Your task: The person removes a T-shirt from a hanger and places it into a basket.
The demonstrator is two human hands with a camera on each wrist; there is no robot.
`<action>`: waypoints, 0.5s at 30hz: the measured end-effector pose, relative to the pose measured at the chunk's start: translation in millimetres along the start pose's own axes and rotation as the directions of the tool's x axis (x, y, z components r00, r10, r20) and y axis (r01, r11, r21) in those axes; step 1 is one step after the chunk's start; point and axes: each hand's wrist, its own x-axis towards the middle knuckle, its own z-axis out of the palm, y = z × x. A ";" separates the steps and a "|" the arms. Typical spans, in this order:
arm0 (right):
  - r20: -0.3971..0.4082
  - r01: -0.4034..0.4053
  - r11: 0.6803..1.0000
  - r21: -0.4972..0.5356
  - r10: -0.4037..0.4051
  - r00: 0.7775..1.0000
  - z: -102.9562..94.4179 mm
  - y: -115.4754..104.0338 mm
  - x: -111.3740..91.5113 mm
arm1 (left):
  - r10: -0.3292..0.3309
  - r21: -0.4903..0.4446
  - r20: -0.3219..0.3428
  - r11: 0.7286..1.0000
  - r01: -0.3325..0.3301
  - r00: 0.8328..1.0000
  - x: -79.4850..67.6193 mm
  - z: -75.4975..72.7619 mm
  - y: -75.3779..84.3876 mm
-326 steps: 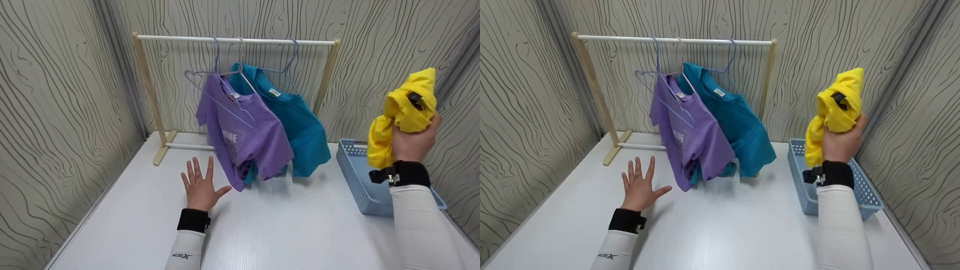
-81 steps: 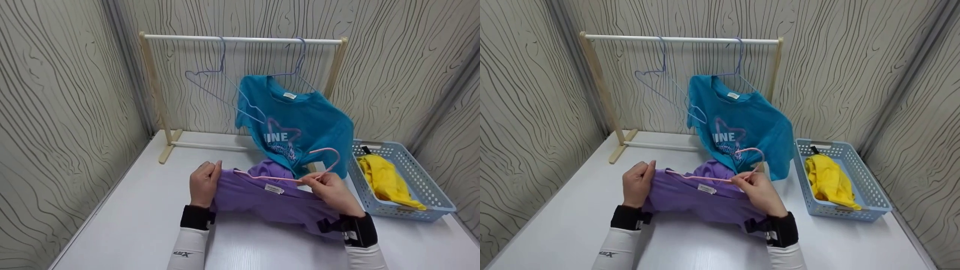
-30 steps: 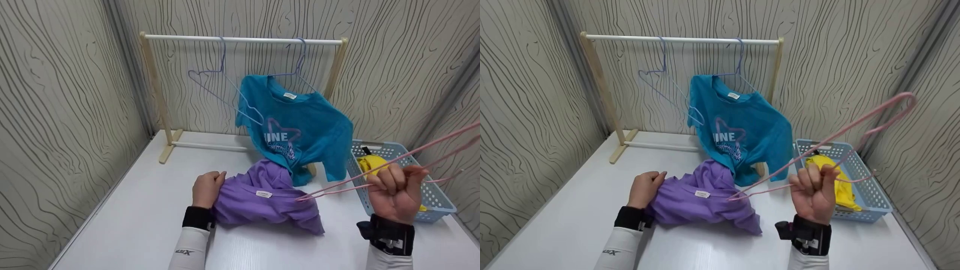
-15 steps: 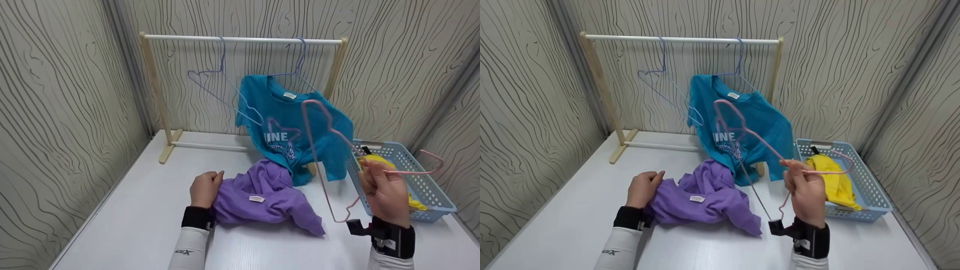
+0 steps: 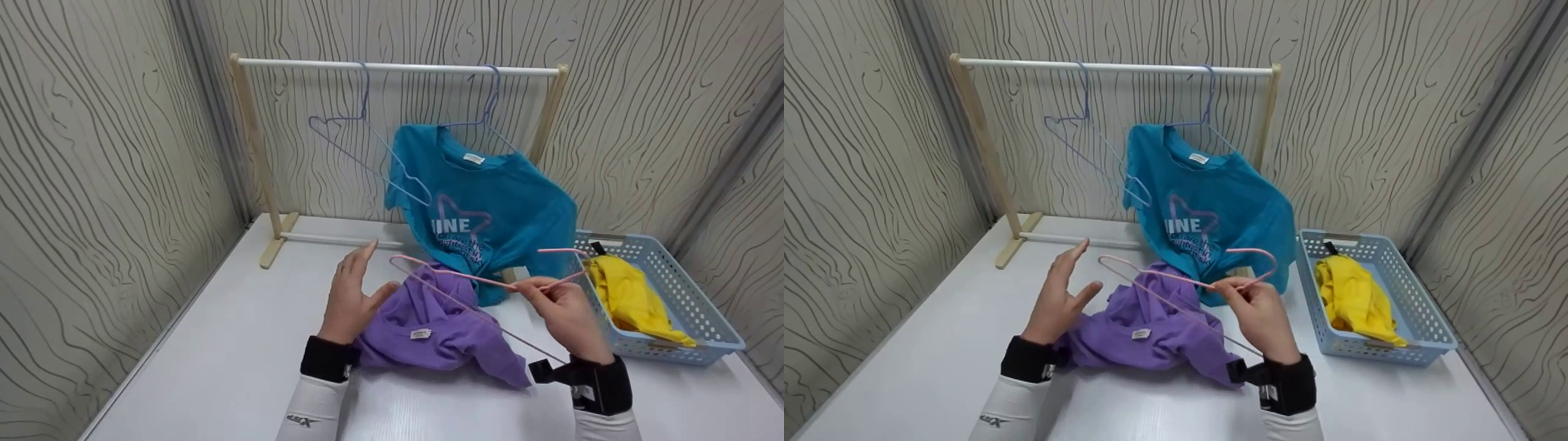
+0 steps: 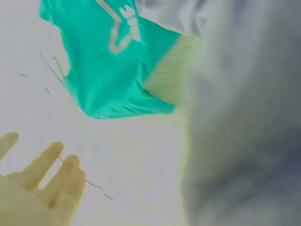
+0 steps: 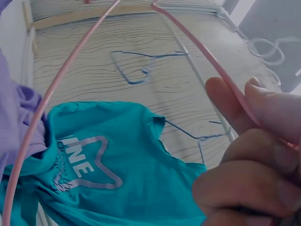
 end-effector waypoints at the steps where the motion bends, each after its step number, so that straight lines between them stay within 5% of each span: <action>1: 0.020 -0.001 1.000 -0.019 0.001 1.000 4.4 -1.4 0.6 | 0.025 -0.002 0.020 1.000 -0.025 0.999 0.0 0.2 4.0; 9: 0.186 -0.004 0.999 -0.041 0.012 0.983 30.8 -10.8 2.0 | 0.129 0.006 0.161 0.991 -0.132 0.978 -1.2 4.9 24.2; 15: 0.206 -0.003 0.999 -0.035 0.010 0.979 34.6 -12.4 1.3 | 0.145 0.021 0.179 0.988 -0.151 0.973 -1.7 4.3 26.3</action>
